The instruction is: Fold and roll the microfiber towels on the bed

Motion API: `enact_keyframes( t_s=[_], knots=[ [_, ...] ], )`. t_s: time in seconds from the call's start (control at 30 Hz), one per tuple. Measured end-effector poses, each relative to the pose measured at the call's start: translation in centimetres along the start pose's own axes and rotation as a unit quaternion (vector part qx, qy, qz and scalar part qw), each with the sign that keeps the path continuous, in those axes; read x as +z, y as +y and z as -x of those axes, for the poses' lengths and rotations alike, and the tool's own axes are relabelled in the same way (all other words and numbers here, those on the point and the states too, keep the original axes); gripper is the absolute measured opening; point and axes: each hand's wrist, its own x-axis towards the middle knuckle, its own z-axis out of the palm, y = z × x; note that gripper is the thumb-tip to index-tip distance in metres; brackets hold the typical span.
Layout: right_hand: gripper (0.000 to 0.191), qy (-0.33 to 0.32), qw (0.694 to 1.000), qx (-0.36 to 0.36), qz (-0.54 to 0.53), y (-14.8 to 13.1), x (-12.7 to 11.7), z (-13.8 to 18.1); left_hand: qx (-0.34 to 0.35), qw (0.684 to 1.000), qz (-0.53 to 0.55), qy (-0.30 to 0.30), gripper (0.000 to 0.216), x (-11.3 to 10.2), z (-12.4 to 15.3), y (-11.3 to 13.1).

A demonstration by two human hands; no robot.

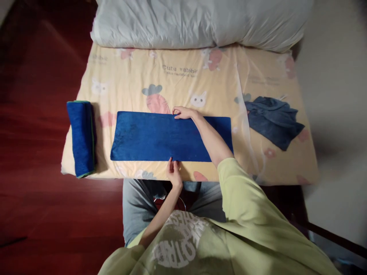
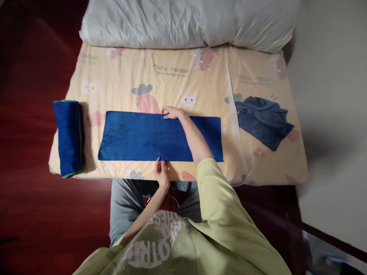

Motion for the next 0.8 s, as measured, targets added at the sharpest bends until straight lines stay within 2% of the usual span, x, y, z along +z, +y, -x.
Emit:
enact_keyframes(
  t_s=[0.23,0.37,0.5,0.6,0.8],
  knots=[
    [0.010,-0.023,0.997,-0.077,-0.012,-1.9,1.1,-1.5,0.008,0.999,-0.014,0.037,0.065,-0.4,-1.4,0.5],
    [0.016,-0.023,0.997,-0.077,0.001,-1.6,0.9,-2.2,0.004,0.997,-0.052,0.053,0.062,0.1,-1.6,0.4],
    [0.023,-0.068,0.997,-0.043,0.013,-0.7,-0.2,-2.4,-0.012,0.995,-0.084,0.044,0.063,0.8,-1.5,0.1],
    [0.027,-0.088,0.996,-0.013,0.027,-0.5,-0.7,-2.4,-0.027,0.995,-0.092,0.039,0.054,1.2,-1.4,-0.1],
    [0.022,-0.047,0.998,-0.024,0.030,-0.9,-0.5,-2.0,-0.044,0.995,-0.069,0.063,0.037,1.3,-0.8,0.3]
  ],
)
